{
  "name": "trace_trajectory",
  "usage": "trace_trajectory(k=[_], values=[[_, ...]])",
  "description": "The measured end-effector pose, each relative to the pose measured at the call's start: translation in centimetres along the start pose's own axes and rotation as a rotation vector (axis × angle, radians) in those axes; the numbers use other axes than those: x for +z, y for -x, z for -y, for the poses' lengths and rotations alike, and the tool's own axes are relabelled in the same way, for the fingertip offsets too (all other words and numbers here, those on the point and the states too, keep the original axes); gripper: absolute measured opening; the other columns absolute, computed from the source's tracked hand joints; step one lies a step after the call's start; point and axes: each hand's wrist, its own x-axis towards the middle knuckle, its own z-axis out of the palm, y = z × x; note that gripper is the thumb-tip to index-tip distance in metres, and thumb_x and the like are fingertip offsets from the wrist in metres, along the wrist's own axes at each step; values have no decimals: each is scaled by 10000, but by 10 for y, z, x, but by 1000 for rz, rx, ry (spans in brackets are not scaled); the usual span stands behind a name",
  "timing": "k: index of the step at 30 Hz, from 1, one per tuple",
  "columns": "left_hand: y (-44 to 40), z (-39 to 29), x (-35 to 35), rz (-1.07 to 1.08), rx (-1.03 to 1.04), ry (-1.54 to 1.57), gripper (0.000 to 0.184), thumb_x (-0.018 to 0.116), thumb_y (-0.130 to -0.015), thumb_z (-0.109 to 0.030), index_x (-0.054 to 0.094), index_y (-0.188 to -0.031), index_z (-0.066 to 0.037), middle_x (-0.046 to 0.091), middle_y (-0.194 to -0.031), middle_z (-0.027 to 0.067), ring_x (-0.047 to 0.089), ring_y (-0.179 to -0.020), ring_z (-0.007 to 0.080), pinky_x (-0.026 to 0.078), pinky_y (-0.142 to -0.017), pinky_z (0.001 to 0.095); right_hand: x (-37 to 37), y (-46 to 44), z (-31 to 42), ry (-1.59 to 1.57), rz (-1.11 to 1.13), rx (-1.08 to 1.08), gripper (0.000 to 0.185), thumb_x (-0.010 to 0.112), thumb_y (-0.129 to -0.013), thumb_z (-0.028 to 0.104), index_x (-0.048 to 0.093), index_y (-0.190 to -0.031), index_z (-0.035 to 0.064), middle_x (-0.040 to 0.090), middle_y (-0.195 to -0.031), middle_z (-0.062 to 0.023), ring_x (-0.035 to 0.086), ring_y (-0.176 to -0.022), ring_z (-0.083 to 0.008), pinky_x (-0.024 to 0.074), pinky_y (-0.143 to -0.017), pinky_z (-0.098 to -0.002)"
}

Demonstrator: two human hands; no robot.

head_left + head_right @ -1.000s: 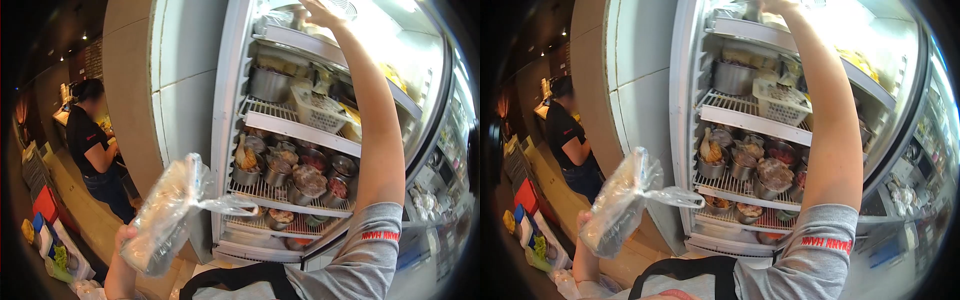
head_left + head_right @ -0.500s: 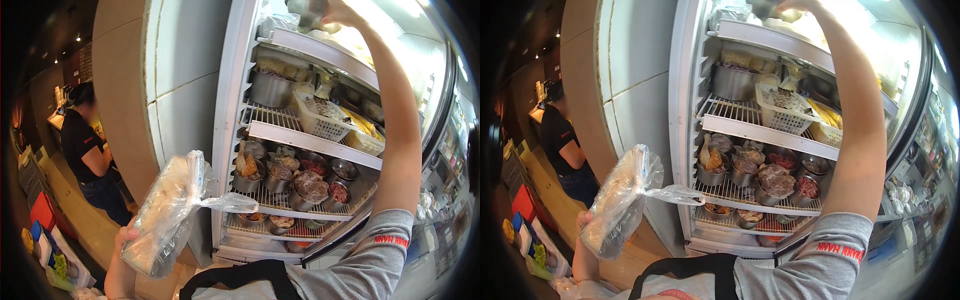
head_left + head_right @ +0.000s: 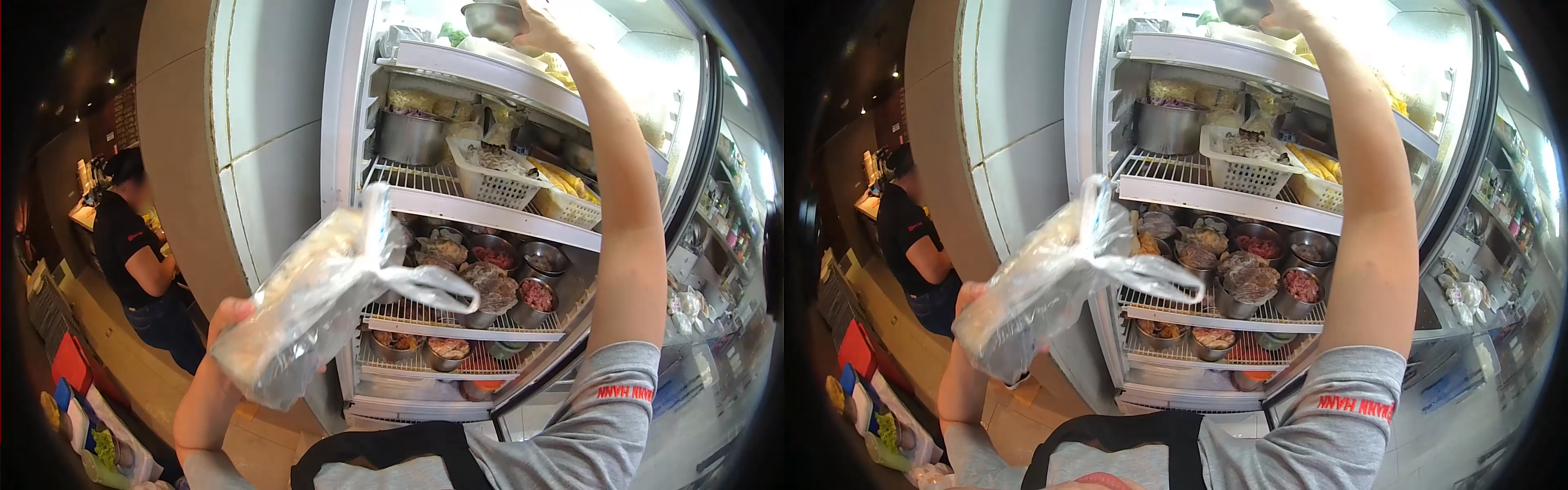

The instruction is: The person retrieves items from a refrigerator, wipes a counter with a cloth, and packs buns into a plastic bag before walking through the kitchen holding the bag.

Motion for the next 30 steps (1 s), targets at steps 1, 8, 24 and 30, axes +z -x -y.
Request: trace_trajectory(k=[1,8,24,30], values=[[-8,-4,-1,95,-1,-20,732,538,-695,-355,314,-1303,-15,406,-1254,224,480,-1052,392,416,-808,581,2,1,4,-570,24,-15,774,760,-543,325,433,-1142,-40,536,-1066,-203,528,-994,-273,438,-847,-381],[-46,-29,69,17,170,45,630,426,-801,-453,364,-1254,-20,442,-1207,211,532,-940,425,507,-562,583,-13,-11,-26,421,-130,137,735,761,-500,343,492,-1078,-22,570,-961,-169,557,-906,-262,462,-768,-380],[-9,-23,51,-175,753,-818,541,740,-596,-26,481,-1059,79,572,-915,136,583,-746,178,543,-547,271,35,-11,-63,208,-377,80,845,738,-494,324,382,-1160,-54,547,-987,-249,527,-980,-349,406,-848,-420],[35,-19,4,-187,384,-272,451,598,-738,-278,514,-1067,19,586,-941,140,599,-788,268,536,-578,408,-72,35,41,187,-259,203,835,763,-547,249,333,-1213,-14,543,-966,-259,541,-952,-338,451,-792,-367]])
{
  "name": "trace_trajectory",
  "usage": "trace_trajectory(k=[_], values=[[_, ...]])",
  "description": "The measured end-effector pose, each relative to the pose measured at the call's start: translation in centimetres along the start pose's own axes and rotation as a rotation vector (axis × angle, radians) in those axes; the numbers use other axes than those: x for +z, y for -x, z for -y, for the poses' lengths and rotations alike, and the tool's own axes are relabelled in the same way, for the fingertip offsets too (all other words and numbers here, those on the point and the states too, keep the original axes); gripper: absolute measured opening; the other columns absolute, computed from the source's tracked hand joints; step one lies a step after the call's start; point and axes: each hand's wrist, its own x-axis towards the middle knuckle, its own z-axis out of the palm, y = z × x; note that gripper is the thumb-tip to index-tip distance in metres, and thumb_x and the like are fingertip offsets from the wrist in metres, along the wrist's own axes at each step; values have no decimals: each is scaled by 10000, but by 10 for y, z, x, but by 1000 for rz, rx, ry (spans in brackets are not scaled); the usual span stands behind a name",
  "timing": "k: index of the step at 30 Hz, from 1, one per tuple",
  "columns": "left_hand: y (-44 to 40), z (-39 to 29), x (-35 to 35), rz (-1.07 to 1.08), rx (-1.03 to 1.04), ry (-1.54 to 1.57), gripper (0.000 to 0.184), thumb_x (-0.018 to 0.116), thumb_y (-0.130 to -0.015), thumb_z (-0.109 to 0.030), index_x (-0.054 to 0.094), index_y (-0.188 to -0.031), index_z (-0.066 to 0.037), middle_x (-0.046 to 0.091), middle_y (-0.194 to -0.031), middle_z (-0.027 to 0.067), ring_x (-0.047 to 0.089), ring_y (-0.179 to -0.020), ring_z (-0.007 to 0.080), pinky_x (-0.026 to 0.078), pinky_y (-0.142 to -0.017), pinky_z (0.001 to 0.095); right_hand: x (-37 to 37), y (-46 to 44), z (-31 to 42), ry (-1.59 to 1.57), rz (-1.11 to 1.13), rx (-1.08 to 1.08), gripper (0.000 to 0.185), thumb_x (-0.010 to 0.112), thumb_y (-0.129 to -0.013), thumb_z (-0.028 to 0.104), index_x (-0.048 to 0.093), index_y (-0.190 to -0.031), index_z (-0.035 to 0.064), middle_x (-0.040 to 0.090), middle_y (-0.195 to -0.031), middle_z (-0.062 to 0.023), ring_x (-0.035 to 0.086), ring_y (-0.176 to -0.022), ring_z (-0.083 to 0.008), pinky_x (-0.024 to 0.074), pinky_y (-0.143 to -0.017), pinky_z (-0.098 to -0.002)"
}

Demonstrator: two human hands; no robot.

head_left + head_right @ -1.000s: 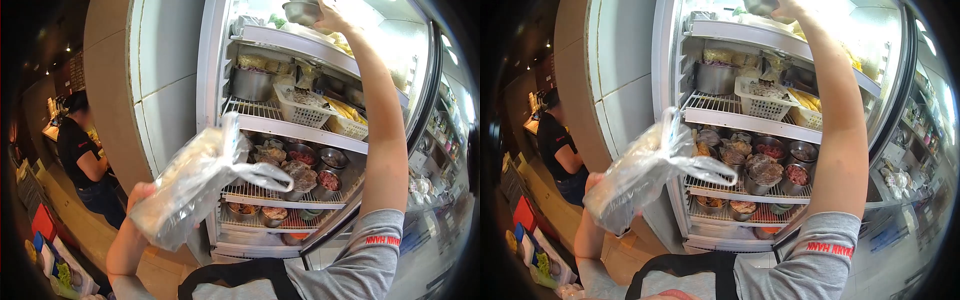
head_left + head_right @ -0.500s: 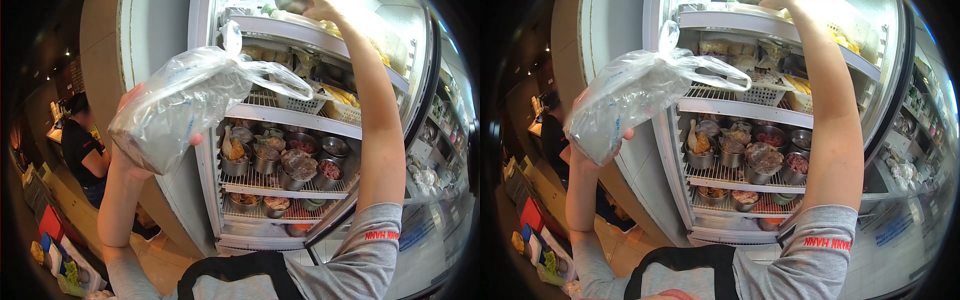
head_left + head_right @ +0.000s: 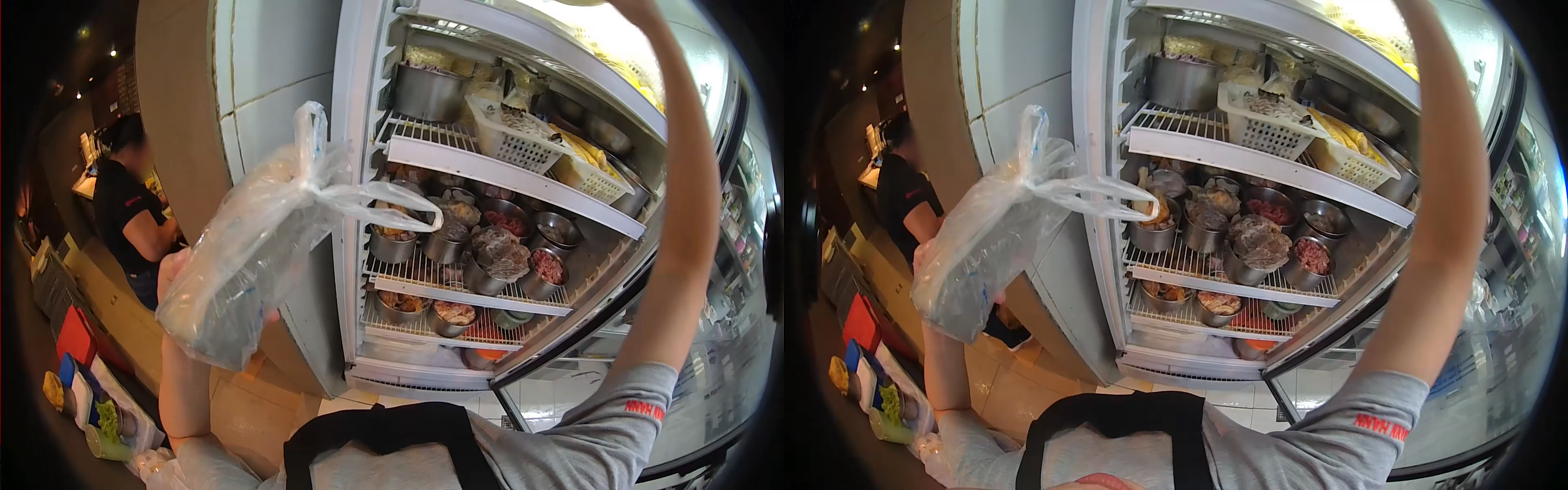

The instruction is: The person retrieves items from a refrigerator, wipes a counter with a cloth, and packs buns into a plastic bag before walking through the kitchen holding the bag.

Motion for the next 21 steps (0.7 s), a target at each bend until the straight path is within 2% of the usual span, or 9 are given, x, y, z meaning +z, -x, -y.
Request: trace_trajectory(k=[2,3,4,6,8,9,13,14,21], values=[[7,9,-23,96,-58,275,511,449,-778,-322,484,-1165,10,505,-1154,213,547,-891,430,425,-714,653,-17,9,-13,-62,-43,-155,738,749,-603,251,386,-1181,-31,523,-1062,-223,535,-949,-290,470,-796,-379],[9,13,-33,97,-54,252,505,451,-771,-306,482,-1166,8,502,-1157,215,543,-906,422,425,-715,643,-17,29,-14,-60,-212,-295,693,757,-611,276,417,-1128,-36,535,-987,-163,538,-877,-242,486,-763,-331],[10,16,-38,94,-56,258,505,451,-771,-306,482,-1166,8,502,-1157,215,543,-906,422,425,-715,643,-40,16,-22,-256,175,-46,645,776,-597,312,443,-1048,-8,517,-869,-94,526,-789,-195,492,-692,-277],[13,22,-48,82,-84,299,513,460,-763,-304,477,-1170,7,498,-1161,217,545,-901,419,426,-717,640,-54,45,-3,-270,85,-246,549,783,-596,314,455,-946,46,474,-781,-51,501,-738,-150,482,-614,-251],[15,25,-54,74,-117,334,521,468,-756,-303,472,-1175,6,494,-1165,220,547,-896,416,427,-719,637,-46,82,22,-556,-15,-397,456,764,-623,246,451,-885,41,502,-798,-103,524,-766,-211,464,-623,-317],[16,24,-56,74,-135,348,525,472,-752,-302,469,-1177,5,491,-1166,221,548,-893,415,427,-720,635,-43,91,-16,-433,165,-132,802,806,-553,201,381,-1189,-39,525,-1073,-156,499,-1065,-254,448,-870,-385],[12,20,-30,106,-221,248,579,470,-752,-412,457,-1197,-42,493,-1137,225,549,-827,452,487,-649,584,-16,147,62,-591,190,-136,762,808,-567,233,398,-1187,65,521,-1050,-71,513,-983,-171,452,-853,-355],[12,19,-25,120,-251,338,598,471,-749,-409,438,-1217,-39,480,-1149,238,540,-853,464,484,-666,587,3,150,62,-500,163,-139,725,805,-563,273,434,-1155,79,588,-937,-109,576,-773,-233,463,-683,-350],[23,20,-42,250,-280,307,672,485,-736,-377,352,-1282,-9,414,-1234,249,506,-977,464,461,-740,595,99,155,88,-292,72,-242,541,754,-565,122,432,-987,21,513,-956,-165,490,-947,-327,425,-806,-376]])
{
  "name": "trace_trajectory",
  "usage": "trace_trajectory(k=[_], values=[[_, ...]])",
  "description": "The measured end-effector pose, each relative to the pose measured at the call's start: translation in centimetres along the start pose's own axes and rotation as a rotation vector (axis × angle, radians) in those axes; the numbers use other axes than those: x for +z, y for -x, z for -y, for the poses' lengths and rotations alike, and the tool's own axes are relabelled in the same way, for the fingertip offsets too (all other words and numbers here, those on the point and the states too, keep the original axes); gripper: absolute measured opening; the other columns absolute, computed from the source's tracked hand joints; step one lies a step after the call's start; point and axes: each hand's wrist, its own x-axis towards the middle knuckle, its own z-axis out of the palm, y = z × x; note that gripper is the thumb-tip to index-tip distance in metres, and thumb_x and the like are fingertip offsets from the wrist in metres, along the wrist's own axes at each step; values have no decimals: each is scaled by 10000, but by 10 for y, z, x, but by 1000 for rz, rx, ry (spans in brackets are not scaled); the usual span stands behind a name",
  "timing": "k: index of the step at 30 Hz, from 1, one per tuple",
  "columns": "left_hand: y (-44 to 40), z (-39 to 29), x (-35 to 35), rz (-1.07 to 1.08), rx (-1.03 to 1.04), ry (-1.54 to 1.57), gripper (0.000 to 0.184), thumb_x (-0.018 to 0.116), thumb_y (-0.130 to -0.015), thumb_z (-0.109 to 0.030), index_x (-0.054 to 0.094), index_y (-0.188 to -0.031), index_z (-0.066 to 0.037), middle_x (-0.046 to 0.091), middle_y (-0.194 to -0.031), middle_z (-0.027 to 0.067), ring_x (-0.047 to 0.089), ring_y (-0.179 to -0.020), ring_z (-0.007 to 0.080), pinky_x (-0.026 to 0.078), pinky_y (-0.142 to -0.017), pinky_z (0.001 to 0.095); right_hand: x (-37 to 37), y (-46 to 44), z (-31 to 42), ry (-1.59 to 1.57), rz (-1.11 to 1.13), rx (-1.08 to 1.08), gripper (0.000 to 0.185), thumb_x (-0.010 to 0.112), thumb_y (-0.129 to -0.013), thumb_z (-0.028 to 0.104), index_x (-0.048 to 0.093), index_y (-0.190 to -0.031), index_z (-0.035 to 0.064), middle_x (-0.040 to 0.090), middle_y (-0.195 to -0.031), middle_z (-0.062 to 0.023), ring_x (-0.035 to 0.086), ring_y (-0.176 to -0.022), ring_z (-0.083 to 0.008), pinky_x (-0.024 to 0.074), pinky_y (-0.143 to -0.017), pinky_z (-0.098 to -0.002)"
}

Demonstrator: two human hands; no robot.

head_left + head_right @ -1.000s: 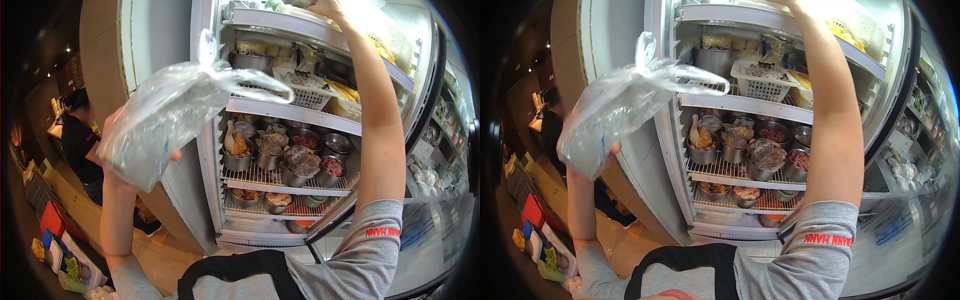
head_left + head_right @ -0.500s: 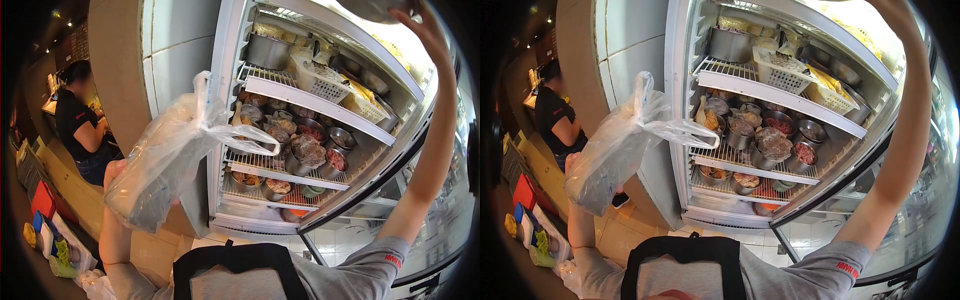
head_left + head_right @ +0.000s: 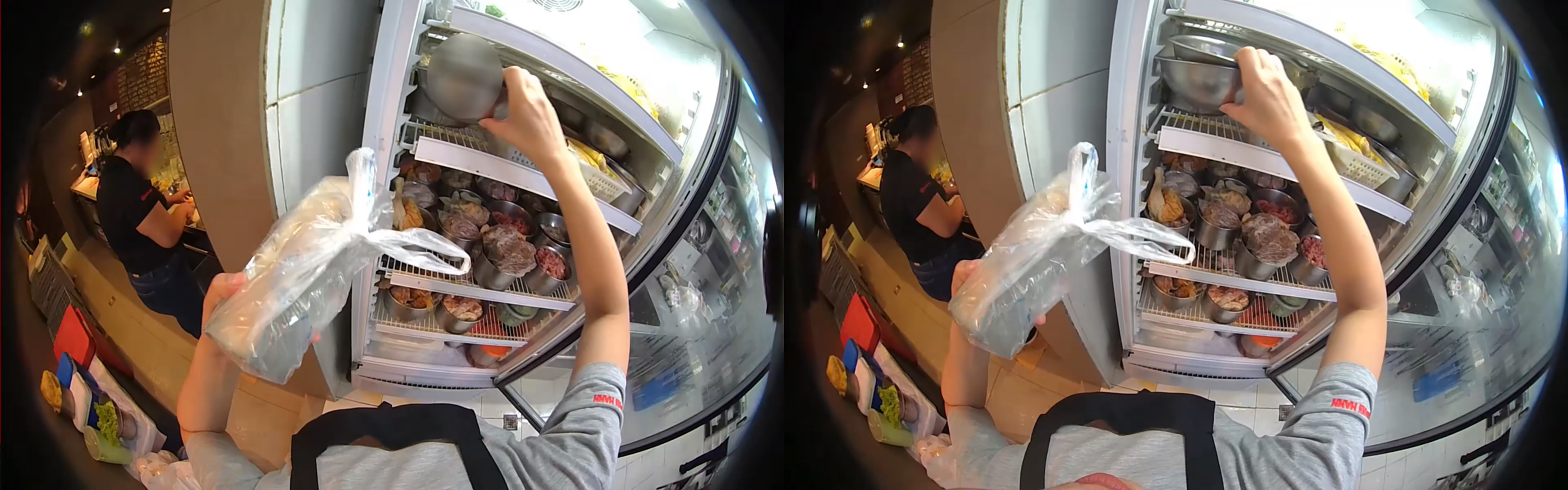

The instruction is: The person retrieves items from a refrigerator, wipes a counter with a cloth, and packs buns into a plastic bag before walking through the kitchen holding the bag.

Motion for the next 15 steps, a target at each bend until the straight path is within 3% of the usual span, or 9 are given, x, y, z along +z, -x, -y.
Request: trace_trajectory(k=[6,15], values=[[-6,0,10,-120,-45,-43,760,557,-685,-368,305,-1298,4,450,-1194,227,543,-960,387,460,-781,546,34,-13,3,101,121,76,506,752,-566,133,420,-928,11,522,-963,-171,498,-971,-336,454,-755,-407],[-20,2,14,-58,-84,-34,743,560,-682,-332,306,-1300,-7,454,-1194,223,524,-1019,353,433,-838,556,22,-12,0,0,263,100,446,719,-648,209,385,-871,14,554,-845,-158,533,-870,-352,434,-701,-418]])
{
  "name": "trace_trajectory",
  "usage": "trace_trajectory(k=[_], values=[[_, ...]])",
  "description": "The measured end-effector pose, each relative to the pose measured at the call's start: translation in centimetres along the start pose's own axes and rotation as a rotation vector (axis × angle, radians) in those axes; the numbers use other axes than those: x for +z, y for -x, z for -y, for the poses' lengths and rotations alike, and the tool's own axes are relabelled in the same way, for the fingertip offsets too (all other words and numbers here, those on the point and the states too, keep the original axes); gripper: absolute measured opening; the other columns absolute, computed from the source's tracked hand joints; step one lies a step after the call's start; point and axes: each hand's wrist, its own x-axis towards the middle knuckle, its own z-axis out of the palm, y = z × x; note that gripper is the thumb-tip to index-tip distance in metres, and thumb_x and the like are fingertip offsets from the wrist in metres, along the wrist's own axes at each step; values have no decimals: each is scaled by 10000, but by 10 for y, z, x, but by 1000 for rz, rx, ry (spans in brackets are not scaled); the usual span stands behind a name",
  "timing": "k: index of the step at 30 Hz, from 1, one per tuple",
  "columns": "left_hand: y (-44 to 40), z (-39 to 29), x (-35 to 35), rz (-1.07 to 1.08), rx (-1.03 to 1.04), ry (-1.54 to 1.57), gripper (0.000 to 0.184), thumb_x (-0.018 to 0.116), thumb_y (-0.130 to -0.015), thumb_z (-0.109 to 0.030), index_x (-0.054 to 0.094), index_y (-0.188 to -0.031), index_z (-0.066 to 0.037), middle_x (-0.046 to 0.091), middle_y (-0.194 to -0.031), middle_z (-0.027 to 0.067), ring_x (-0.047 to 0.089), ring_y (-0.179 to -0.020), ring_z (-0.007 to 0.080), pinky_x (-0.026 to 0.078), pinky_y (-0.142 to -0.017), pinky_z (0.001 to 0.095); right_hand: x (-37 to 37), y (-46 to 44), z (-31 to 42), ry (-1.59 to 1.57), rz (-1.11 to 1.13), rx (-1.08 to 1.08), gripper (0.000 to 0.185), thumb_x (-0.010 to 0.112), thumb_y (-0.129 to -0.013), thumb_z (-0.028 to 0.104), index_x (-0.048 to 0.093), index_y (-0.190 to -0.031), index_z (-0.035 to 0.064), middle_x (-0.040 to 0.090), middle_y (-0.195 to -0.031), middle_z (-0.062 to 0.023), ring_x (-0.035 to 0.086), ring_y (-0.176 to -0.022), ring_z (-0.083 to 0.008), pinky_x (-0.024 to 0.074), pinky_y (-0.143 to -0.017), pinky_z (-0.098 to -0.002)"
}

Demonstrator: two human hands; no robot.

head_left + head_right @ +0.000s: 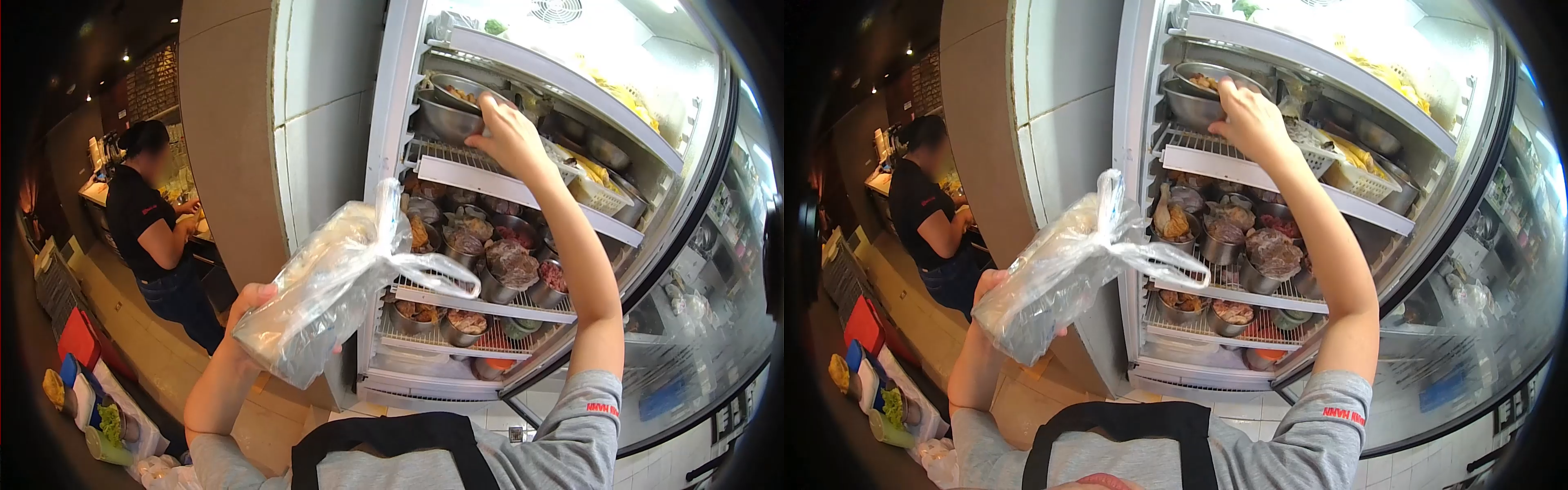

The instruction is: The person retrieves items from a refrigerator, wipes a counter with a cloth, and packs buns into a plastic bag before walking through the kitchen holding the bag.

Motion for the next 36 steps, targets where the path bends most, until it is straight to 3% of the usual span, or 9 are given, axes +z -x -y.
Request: trace_trajectory(k=[9,10,20,22,24,26,27,32,36], values=[[-6,7,-1,44,-29,-33,748,568,-688,-339,296,-1297,-2,443,-1203,226,529,-1008,347,447,-827,544,1,1,-6,17,-30,-134,345,689,-671,98,402,-832,-5,554,-834,-179,526,-881,-363,422,-719,-414],[-5,8,1,42,-32,-31,748,568,-688,-339,296,-1297,-2,443,-1203,226,529,-1008,347,447,-827,544,-5,-6,-14,-102,118,-97,337,684,-672,92,408,-837,-9,555,-795,-180,524,-870,-360,411,-713,-413],[24,19,-2,8,30,123,738,500,-713,-364,294,-1297,37,426,-1215,270,497,-1030,418,434,-830,571,-27,2,-28,38,-42,-321,343,667,-672,68,399,-880,15,518,-852,-139,505,-895,-344,412,-745,-417],[35,19,-10,4,32,140,739,505,-707,-359,299,-1297,36,415,-1231,271,491,-1042,424,430,-827,582,-51,13,-17,55,-46,-284,318,656,-674,49,416,-881,15,525,-860,-135,513,-906,-326,424,-762,-409],[46,23,-13,-87,36,108,743,507,-703,-363,305,-1296,37,406,-1243,269,490,-1041,428,424,-819,598,-77,26,-17,53,-25,-234,376,725,-656,152,444,-854,1,515,-813,-152,525,-802,-300,423,-669,-378],[49,25,-19,-147,93,25,754,514,-696,-370,304,-1296,37,404,-1248,263,483,-1052,428,417,-812,615,-97,41,-9,-27,-13,-150,378,713,-662,138,438,-857,-33,519,-832,-188,511,-832,-347,393,-701,-405],[44,27,-8,-288,92,-27,633,473,-770,-408,408,-1223,30,491,-1158,238,573,-872,398,511,-635,539,-103,44,-5,-49,-1,-106,385,715,-661,145,437,-860,-34,519,-830,-191,511,-822,-344,392,-697,-401],[25,28,-22,-104,51,-102,644,483,-770,-449,426,-1196,30,496,-1137,236,572,-824,401,518,-557,512,-94,50,0,-146,93,-140,389,717,-671,154,440,-866,-37,515,-780,-187,513,-766,-330,392,-671,-379],[16,34,-20,-116,100,-179,639,481,-771,-468,436,-1182,20,502,-1129,225,571,-763,390,522,-546,488,-87,25,-3,-424,227,-70,395,717,-693,161,499,-958,-35,601,-834,-132,547,-748,-222,435,-681,-334]])
